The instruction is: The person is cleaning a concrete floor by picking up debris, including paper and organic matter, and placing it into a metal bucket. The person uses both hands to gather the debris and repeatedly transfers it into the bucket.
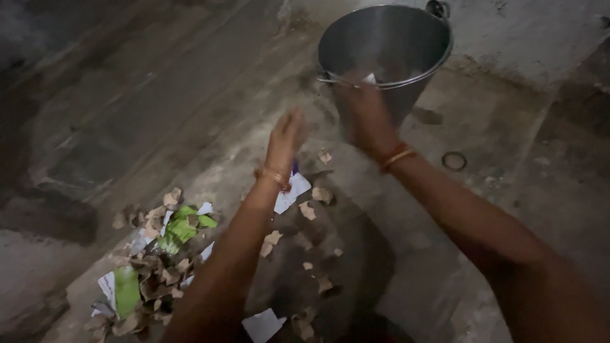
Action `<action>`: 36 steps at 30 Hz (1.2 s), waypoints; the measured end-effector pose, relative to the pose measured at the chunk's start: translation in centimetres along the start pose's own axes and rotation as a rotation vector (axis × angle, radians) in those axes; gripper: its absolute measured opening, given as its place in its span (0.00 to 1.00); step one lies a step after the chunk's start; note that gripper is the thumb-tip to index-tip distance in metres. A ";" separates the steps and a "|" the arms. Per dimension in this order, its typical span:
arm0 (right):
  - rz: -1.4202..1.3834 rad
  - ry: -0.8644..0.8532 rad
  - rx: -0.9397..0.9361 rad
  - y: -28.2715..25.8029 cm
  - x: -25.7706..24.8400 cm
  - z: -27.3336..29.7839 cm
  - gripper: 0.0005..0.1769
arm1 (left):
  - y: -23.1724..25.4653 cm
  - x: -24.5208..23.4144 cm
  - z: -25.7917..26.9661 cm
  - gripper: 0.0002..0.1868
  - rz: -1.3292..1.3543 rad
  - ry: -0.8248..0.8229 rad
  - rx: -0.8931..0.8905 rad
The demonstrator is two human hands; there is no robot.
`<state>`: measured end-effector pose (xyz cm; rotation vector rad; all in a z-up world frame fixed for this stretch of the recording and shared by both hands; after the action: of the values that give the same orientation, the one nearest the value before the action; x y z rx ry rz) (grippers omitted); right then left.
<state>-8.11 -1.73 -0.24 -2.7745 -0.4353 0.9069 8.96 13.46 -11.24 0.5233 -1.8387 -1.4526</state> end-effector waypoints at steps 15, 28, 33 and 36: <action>-0.039 -0.655 -0.372 -7.8 19.7 22.9 0.30 | -16.9 -10.2 22.2 0.21 -0.455 0.043 -0.373; -0.505 -0.910 0.370 -12.1 16.1 18.3 0.12 | -12.8 -9.9 24.4 0.12 -0.463 0.246 -0.327; -0.563 -0.857 0.463 -11.5 16.8 18.6 0.13 | -11.5 -9.3 24.7 0.13 -0.807 0.365 -0.156; -0.498 -0.898 0.571 -10.4 16.9 18.9 0.10 | -13.5 -9.6 24.2 0.13 -0.468 0.366 -0.205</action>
<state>-8.73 15.28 -21.69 -1.5337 -0.7798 1.7384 -4.42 32.28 -29.29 1.0880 -1.3134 -1.6859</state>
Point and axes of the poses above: each hand's wrist, its own z-axis away from the middle knuckle, its own x-axis out of the palm, y = z × x, the point moved 5 cm from there along -z, towards the middle knuckle, and after that the axes turned 2 degrees about -z, right-handed, at the moved point
